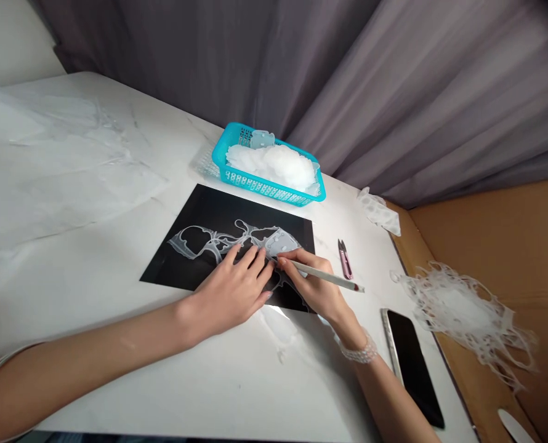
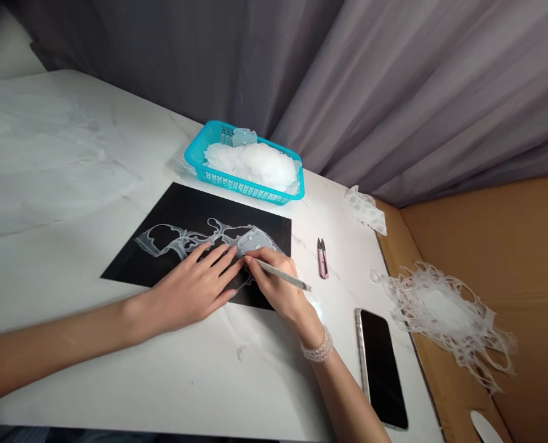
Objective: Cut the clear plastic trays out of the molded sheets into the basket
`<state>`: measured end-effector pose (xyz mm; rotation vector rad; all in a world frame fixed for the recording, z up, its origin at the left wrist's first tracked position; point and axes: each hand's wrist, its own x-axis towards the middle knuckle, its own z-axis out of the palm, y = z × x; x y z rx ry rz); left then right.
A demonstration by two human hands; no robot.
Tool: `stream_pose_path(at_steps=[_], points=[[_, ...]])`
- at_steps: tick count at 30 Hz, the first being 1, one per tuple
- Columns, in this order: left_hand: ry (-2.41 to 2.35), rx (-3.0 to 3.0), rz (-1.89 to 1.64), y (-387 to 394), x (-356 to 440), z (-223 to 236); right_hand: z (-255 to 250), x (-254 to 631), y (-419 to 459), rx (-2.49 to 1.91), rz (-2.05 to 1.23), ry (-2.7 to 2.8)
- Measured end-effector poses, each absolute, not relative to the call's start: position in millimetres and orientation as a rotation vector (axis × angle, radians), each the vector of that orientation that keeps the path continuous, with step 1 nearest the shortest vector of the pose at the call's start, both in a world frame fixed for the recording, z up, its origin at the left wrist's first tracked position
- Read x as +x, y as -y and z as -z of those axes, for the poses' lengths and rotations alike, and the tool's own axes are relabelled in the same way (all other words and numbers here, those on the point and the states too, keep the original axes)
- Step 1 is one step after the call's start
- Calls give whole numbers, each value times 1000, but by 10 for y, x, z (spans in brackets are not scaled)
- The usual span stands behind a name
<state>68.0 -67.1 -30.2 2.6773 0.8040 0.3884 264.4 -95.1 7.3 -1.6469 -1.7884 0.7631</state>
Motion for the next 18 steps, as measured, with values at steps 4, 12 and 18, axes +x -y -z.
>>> stream_pose_path(at_steps=[4,12,18], points=[[-842,2853,-372,688,679,288,-64,2618,922,-1635,-665,1876],[-909,3132,-328,728,675,246,4,2576,889,-1607,-471,2001],[-933,3134,-309,740,677,229,-62,2636,1123,-1687,-370,2062]])
